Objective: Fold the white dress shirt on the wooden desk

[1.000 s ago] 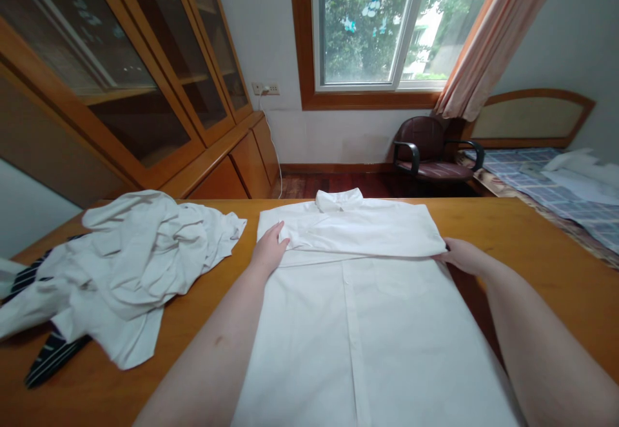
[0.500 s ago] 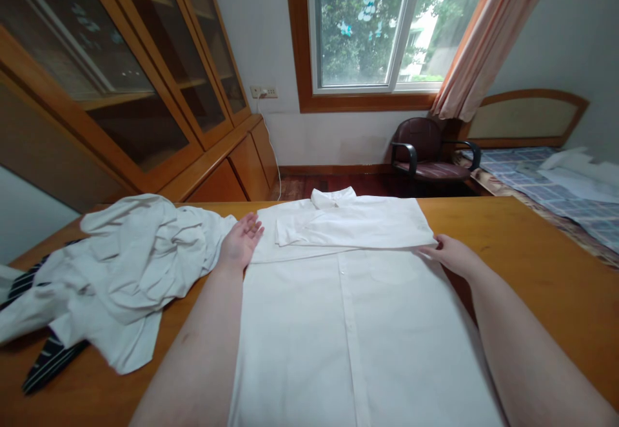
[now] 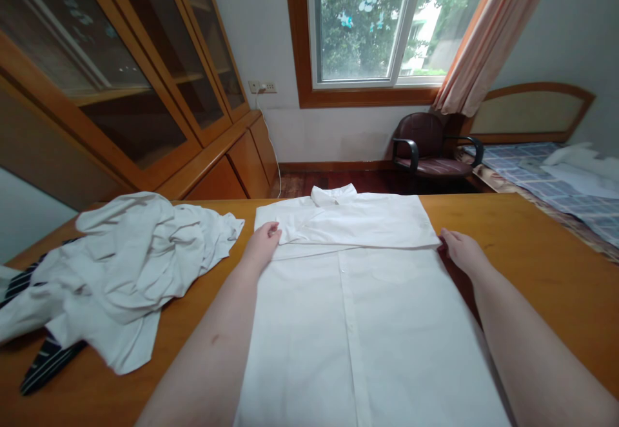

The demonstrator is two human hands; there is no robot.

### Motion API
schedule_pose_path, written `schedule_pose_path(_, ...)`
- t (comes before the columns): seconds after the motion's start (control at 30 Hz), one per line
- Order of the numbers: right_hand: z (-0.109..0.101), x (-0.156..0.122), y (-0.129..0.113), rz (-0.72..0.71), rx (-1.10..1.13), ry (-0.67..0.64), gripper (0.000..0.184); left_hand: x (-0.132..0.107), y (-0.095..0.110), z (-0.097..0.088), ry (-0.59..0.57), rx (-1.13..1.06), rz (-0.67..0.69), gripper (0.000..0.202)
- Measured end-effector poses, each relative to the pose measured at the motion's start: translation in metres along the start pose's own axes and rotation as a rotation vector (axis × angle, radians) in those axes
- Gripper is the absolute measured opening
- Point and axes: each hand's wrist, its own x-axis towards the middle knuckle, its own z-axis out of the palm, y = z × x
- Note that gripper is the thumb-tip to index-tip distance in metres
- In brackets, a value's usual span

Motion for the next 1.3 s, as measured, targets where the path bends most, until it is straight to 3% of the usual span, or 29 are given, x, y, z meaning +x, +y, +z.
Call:
schedule_pose_path(0.1,0.0,0.001,0.003,-0.006,-0.01,-0.004,0.042,-0.004,0.008,0.001,-0.06,0.229,0.113,0.047)
schedule_pose_path(0.17,-0.002,-0.001,0.004,-0.047,0.001,-0.05,0.036,-0.005,0.01,0.0,-0.034,0.332,0.078,0.052)
schedule_pose_path(0.23,-0.006,-0.005,0.003,-0.135,0.017,-0.147,0.031,-0.004,0.01,-0.002,-0.038,0.385,0.019,0.049)
schedule_pose_path(0.33,-0.01,-0.011,-0.001,-0.23,-0.024,-0.258,0.037,-0.002,0.008,-0.002,-0.084,0.367,-0.024,0.033)
schedule_pose_path(0.5,-0.004,-0.012,-0.012,-0.106,-0.221,-0.03,0.023,0.0,0.006,-0.002,-0.008,0.243,-0.001,0.018)
schedule_pose_path(0.63,0.001,-0.01,-0.015,-0.134,-0.261,0.092,0.013,0.001,0.004,-0.005,0.087,0.207,-0.05,0.018)
schedule_pose_path(0.8,-0.001,-0.009,-0.008,-0.356,-0.23,-0.021,0.019,0.001,0.002,-0.01,0.109,0.259,-0.106,0.018)
schedule_pose_path(0.87,-0.003,-0.009,-0.005,-0.385,-0.172,-0.082,0.022,0.001,0.002,-0.01,0.104,0.275,-0.105,0.019)
schedule_pose_path(0.93,-0.006,-0.009,-0.003,-0.354,-0.11,-0.106,0.026,0.002,0.002,-0.009,0.087,0.29,-0.107,0.021)
schedule_pose_path(1.1,-0.003,-0.011,-0.011,-0.13,-0.151,-0.003,0.046,0.004,0.0,-0.006,0.095,0.318,-0.083,0.027)
schedule_pose_path(1.3,0.01,-0.006,-0.019,-0.045,-0.3,0.006,0.044,0.004,-0.002,-0.003,0.086,0.386,-0.076,0.028)
